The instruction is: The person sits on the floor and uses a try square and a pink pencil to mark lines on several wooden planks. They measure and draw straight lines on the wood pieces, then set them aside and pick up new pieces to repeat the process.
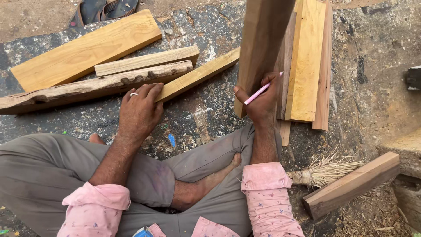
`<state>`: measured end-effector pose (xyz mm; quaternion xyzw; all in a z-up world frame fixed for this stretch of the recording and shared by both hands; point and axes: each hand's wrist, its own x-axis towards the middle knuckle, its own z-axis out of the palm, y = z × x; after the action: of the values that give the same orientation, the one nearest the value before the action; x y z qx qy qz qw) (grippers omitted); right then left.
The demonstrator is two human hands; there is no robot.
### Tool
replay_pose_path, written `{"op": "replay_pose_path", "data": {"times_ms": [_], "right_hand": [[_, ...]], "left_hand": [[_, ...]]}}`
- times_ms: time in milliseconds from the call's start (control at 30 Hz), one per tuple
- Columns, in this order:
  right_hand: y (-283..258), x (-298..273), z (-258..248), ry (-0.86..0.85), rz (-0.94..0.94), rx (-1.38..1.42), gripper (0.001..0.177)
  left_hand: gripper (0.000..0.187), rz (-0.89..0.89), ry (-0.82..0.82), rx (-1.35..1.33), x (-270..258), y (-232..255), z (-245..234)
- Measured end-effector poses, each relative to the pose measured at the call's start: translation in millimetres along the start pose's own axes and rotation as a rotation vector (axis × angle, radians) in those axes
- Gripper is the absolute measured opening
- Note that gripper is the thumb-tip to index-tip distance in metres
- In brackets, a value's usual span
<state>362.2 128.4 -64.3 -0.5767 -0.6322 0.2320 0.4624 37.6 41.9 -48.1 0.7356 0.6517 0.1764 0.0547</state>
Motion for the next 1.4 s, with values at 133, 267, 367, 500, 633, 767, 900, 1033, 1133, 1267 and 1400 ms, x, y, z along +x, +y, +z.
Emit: {"op": "replay_pose_path", "data": {"times_ms": [133,267,367,500,633,767,900,1033,1133,1267,1400], "right_hand": [[-24.3,-16.2,-2.9,-0.045,-0.407,-0.264,0.069],[-48.8,-27.0,-0.9,-0.226,-0.594,-0.326,0.061],[-62.9,-30.4,6.9,-0.330,-0.659,-0.335,0.055],[-67.4,-35.0,13.9,-0.411,-0.676,-0.308,0.054],[-66.7,-39.9,16.7,-0.400,-0.740,-0.332,0.051],[-68.1,-47.6,19.3,-0.329,-0.750,-0.382,0.050],[-71.0,-57.2,23.7,-0.249,-0.816,-0.380,0.052],[-76.5,-63.6,28.2,-0.219,-0.776,-0.168,0.050],[-79.6,-63.5,28.3,-0.435,-0.467,0.048,0.056],[-82.8,-67.9,29.0,-0.618,-0.328,0.144,0.056],[-89.9,-68.5,35.6,-0.606,-0.247,0.304,0.056]], "left_hand": [[0.049,-0.137,0.077,-0.238,-18.0,3.9,-11.4],[0.074,-0.431,0.031,-1.387,-38.9,-2.3,-27.9],[0.079,-0.455,-0.089,-1.460,-58.4,-3.1,-31.6],[0.071,-0.593,-0.019,-1.376,-64.6,-5.6,-18.7],[0.072,-0.453,0.002,-1.231,-68.2,-9.3,-16.7],[0.074,-0.384,0.035,-1.336,-66.0,-6.0,-19.4],[0.071,-0.342,0.176,-1.643,-62.6,-0.7,-19.1],[0.070,-0.361,0.230,-1.633,-64.4,-4.1,-26.2],[0.070,-0.383,0.234,-1.583,-62.7,-10.2,-29.8],[0.074,-0.404,0.245,-1.511,-53.0,-19.2,-30.9],[0.077,-0.433,0.224,-1.468,-42.0,-20.7,-31.0]]}}
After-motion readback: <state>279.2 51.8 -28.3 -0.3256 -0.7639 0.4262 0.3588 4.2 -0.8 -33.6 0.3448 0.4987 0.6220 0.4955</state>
